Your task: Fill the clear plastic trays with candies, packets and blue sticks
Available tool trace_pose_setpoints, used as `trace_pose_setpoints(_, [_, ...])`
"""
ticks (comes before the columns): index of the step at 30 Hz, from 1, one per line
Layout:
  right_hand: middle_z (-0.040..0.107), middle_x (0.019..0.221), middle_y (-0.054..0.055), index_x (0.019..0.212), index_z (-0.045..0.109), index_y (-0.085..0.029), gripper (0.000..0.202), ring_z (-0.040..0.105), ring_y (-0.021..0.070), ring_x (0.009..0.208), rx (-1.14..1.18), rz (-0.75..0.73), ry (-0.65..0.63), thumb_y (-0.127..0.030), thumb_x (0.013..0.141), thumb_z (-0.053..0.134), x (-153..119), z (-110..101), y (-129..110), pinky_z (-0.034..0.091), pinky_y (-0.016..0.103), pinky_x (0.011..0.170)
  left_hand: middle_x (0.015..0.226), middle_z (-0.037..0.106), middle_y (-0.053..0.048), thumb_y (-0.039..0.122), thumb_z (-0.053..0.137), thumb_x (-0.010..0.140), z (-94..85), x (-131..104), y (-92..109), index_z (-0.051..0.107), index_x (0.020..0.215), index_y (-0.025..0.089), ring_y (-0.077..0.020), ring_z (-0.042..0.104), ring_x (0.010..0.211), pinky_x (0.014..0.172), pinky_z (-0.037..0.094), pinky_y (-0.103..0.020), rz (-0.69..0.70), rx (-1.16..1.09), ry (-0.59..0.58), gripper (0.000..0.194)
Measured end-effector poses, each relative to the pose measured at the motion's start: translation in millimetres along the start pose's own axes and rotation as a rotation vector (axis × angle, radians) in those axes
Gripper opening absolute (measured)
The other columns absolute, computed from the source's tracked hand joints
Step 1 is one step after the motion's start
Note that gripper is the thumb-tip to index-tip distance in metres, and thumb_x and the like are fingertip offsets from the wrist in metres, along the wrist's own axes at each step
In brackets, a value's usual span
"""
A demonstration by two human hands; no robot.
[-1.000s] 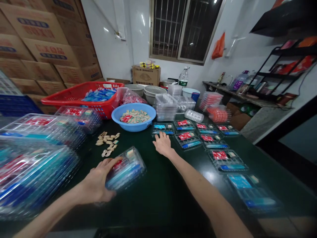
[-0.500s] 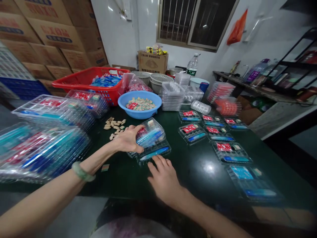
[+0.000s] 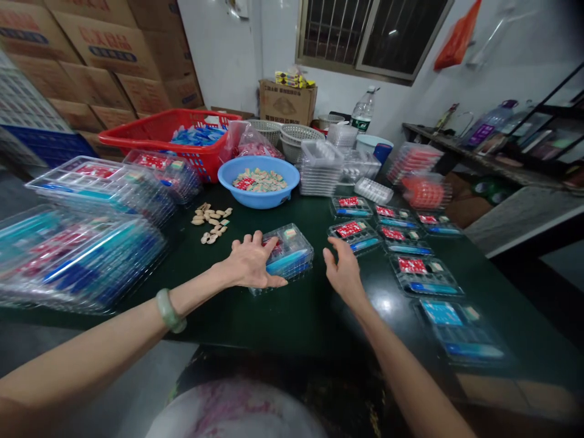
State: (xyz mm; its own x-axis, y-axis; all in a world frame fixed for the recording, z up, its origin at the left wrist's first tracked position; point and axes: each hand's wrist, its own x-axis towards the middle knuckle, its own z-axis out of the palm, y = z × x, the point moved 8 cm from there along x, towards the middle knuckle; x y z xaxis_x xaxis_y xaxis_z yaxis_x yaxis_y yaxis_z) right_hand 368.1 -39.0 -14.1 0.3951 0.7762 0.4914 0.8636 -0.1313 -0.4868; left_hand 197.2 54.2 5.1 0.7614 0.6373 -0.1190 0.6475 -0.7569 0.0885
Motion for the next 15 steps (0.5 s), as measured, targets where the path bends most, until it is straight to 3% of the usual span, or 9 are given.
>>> trace_pose_setpoints(4, [0.051, 0.114, 0.013, 0.112, 0.052, -0.014, 0.032, 0.045, 0.027, 0.104, -0.443, 0.099, -0.061, -0.025, 0.083, 0.045, 22.5, -5.5, 39.0, 0.037, 0.039, 0.083, 0.119, 0.039, -0.02, 0.074, 0.051, 0.052, 6.4, 5.1, 3.7, 0.029, 0.134, 0.02, -0.038, 0.042, 0.099, 0.079, 0.034, -0.048, 0.076, -0.015, -0.059, 0.1])
trace_pose_setpoints(7, [0.054, 0.105, 0.014, 0.107, 0.056, -0.013, 0.03, 0.047, 0.0288, 0.096, -0.509, 0.097, -0.133, -0.024, 0.079, 0.052, 18.9, -2.6, 51.5, 0.037, 0.039, 0.076, 0.115, 0.041, -0.018, 0.072, 0.053, 0.052, 8.9, 8.5, 3.7, 0.031, 0.133, 0.019, -0.0354, 0.043, 0.097, 0.078, 0.035, -0.046, 0.125, -0.041, -0.054, 0.1])
trace_pose_setpoints(10, [0.055, 0.102, 0.013, 0.106, 0.056, -0.014, 0.029, 0.045, 0.0279, 0.095, -0.533, 0.05, -0.174, -0.025, 0.079, 0.052, 1.2, 2.2, 39.2, 0.036, 0.038, 0.076, 0.112, 0.043, -0.017, 0.071, 0.054, 0.052, 10.9, 5.2, 1.4, 0.033, 0.131, 0.019, -0.0343, 0.043, 0.096, 0.076, 0.036, -0.044, 0.147, -0.057, -0.031, 0.097])
trace_pose_setpoints(15, [0.056, 0.104, 0.012, 0.106, 0.057, -0.016, 0.026, 0.046, 0.0274, 0.096, -0.435, -0.039, -0.178, -0.022, 0.083, 0.046, -31.2, 2.0, -14.2, 0.035, 0.04, 0.081, 0.113, 0.043, -0.017, 0.069, 0.057, 0.051, 15.4, -19.0, -1.8, 0.036, 0.13, 0.02, -0.0352, 0.043, 0.097, 0.077, 0.037, -0.046, 0.164, -0.07, 0.012, 0.095])
